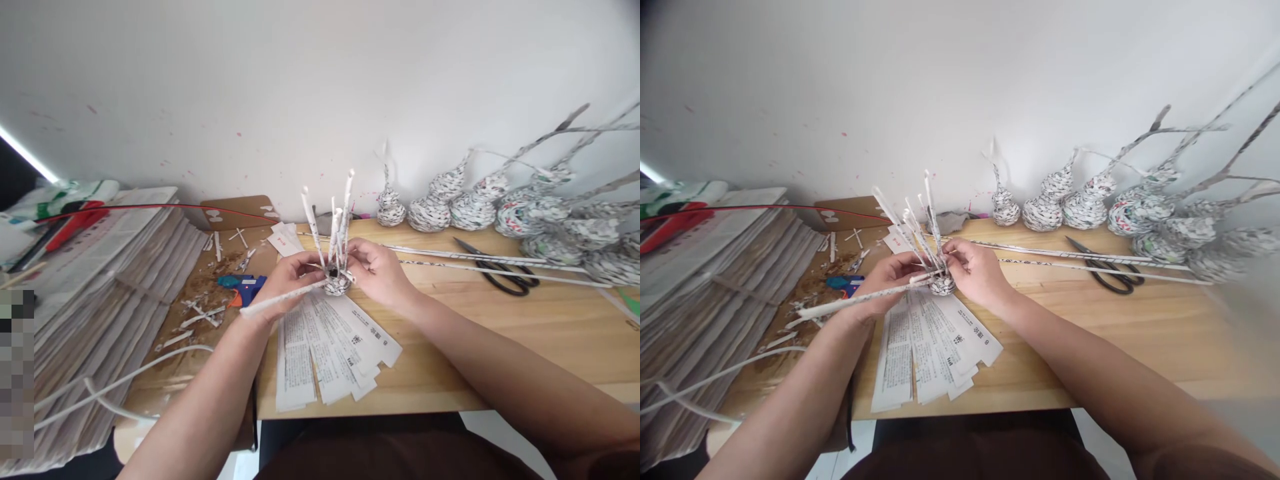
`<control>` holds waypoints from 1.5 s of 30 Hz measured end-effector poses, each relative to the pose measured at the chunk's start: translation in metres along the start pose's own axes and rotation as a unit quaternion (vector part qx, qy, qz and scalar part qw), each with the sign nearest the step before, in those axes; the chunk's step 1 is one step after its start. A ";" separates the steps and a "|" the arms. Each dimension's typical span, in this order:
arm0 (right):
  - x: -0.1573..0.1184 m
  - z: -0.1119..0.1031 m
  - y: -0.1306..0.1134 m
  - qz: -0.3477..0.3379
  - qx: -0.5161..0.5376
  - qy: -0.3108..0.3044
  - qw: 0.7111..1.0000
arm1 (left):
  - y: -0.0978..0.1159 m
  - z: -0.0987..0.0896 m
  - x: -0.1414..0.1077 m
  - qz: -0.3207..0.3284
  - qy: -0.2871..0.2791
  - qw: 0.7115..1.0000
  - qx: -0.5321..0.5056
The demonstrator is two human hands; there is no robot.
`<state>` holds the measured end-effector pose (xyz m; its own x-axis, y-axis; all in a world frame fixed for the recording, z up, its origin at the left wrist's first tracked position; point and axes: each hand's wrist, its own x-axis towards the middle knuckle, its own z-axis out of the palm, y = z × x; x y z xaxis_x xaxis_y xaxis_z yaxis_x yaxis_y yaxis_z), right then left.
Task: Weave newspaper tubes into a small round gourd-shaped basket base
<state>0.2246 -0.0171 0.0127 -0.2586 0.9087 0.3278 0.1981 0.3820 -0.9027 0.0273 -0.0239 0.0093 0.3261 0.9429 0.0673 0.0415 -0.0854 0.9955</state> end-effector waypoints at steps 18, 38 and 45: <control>-0.004 -0.001 -0.006 -0.049 -0.102 -0.006 0.994 | 0.015 0.004 -0.001 -0.093 0.052 0.994 -0.038; -0.013 0.006 -0.022 -0.071 -0.045 -0.051 0.995 | 0.008 -0.003 -0.005 -0.016 -0.016 0.995 0.096; -0.017 0.006 -0.024 -0.061 -0.005 -0.083 0.995 | 0.006 -0.004 -0.006 0.015 0.004 0.991 0.136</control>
<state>0.2180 -0.0425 0.0275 -0.4340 0.8151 0.3838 0.1653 0.4908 -0.8555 0.0213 -0.0288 0.0147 0.3241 0.9409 0.0983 0.2842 -0.1960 0.9385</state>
